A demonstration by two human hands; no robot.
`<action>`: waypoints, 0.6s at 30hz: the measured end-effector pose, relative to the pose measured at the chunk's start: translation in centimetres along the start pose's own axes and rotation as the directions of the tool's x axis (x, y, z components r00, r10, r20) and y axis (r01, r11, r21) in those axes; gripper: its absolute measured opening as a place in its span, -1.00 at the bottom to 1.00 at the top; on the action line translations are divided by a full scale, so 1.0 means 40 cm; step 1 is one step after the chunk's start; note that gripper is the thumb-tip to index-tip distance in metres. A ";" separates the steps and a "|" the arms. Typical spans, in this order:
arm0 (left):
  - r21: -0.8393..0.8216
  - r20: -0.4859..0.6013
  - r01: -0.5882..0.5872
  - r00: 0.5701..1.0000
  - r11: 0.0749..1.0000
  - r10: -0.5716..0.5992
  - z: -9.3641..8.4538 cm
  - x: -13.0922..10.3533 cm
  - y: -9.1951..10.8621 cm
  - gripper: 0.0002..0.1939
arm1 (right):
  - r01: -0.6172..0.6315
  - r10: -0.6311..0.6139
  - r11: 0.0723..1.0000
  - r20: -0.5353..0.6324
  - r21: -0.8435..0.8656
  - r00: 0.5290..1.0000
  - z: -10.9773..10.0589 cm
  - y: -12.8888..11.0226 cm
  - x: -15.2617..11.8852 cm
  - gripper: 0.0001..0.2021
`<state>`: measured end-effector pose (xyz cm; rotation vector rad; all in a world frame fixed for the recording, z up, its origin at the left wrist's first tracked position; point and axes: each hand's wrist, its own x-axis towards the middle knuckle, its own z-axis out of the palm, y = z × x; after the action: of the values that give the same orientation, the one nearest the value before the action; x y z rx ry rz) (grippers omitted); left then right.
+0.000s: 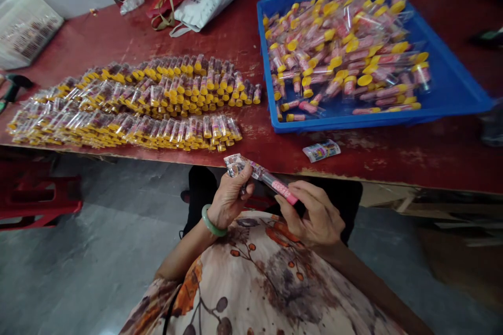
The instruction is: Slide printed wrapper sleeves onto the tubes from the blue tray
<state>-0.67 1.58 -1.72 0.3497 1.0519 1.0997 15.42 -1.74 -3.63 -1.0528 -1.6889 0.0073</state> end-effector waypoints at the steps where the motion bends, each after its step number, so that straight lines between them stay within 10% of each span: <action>1: 0.017 0.011 -0.008 1.000 1.000 0.008 0.001 0.000 -0.004 -0.54 | -0.013 0.013 1.000 -0.005 0.022 1.000 -0.002 -0.002 0.002 -0.64; 18: 0.274 0.064 -0.001 0.998 0.962 -0.017 0.024 -0.021 -0.015 -0.59 | -0.072 0.079 0.991 -0.059 0.111 0.995 -0.024 0.012 -0.016 -0.64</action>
<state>0.40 0.83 -1.23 0.5986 1.1482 0.9296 16.48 -2.32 -3.97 -1.0249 -1.5732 0.1125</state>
